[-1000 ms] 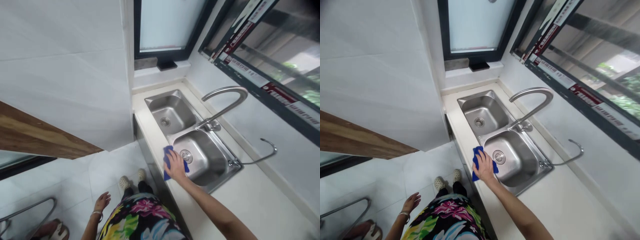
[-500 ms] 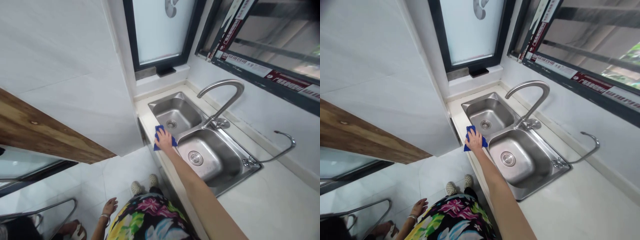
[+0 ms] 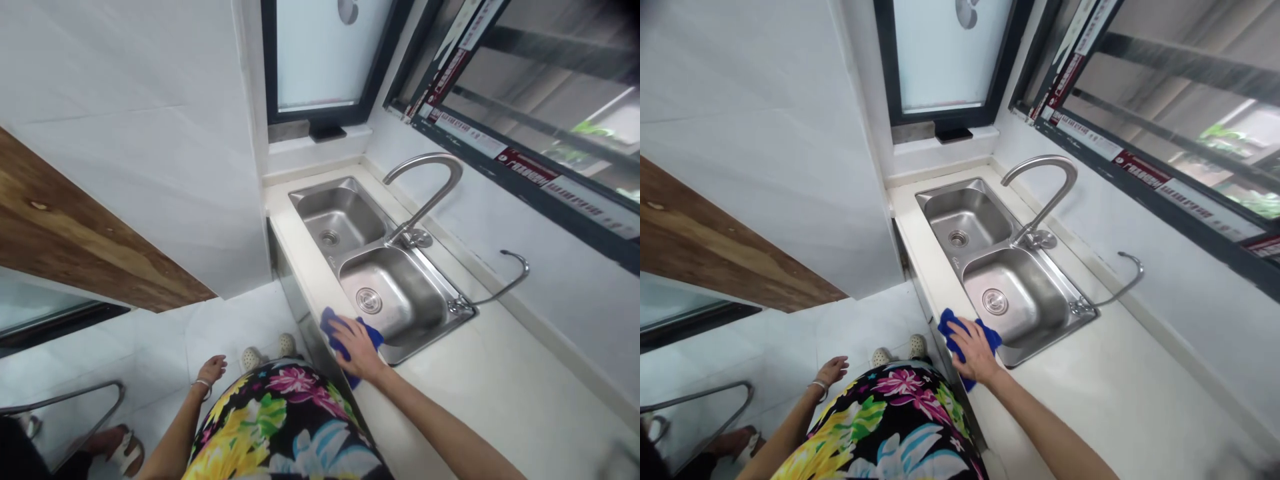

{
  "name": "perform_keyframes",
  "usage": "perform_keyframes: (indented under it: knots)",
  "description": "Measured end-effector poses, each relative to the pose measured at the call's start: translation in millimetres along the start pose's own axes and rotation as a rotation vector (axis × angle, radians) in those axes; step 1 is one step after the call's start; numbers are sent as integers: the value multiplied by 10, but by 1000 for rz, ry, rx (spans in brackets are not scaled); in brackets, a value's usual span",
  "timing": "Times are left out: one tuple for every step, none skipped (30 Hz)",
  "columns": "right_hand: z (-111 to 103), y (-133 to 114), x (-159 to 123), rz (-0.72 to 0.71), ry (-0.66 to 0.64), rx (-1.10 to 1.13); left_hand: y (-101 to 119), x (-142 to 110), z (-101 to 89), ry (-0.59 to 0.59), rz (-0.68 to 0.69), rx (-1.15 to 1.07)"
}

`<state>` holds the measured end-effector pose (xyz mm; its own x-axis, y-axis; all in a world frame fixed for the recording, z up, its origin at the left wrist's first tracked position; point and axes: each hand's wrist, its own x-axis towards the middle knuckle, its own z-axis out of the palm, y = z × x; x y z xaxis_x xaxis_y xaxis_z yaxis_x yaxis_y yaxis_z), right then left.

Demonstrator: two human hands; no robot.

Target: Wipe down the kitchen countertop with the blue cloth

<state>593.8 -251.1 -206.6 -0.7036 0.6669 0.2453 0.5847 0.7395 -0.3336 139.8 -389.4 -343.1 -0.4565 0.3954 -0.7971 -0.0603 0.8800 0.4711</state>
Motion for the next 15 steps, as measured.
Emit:
perform_keyframes:
  knots:
    - [-57, -40, -205, -15, -12, 11, 14, 4, 4, -4, 5, 11]
    - [-108, -84, -407, -25, -25, 22, 25, 6, 8, -6, 9, 22]
    - [-151, -131, -606, -29, -39, 33, 33, 6, 10, -9, 11, 32]
    - [-186, -180, -796, -27, -49, 42, 37, 3, 10, -11, 11, 40]
    - [-212, -230, -975, -25, -53, 52, 36, -2, 8, -12, 9, 47]
    - [-229, -278, -1137, -19, -52, 57, 31, -11, 4, -14, 7, 54]
    - [-238, -323, -1276, -10, -48, 59, 22, -22, 1, -16, 3, 60]
    - [-240, -362, -1388, 2, -40, 58, 8, -35, -3, -21, -2, 66]
    - [-236, -395, -1469, 19, -30, 53, -9, -50, -5, -27, -8, 74]
    - [-228, -419, -1520, 37, -22, 48, -30, -67, -5, -35, -16, 82]
    - [-218, -434, -1540, 54, -13, 46, -52, -83, -2, -45, -25, 94]
    - [-207, -442, -1534, 67, -4, 48, -76, -99, 2, -55, -34, 106]
    - [-196, -442, -1505, 75, 4, 53, -100, -113, 8, -63, -42, 119]
    - [-185, -435, -1458, 79, 10, 60, -122, -125, 14, -72, -46, 132]
    - [-173, -424, -1394, 81, 16, 66, -141, -134, 19, -79, -46, 142]
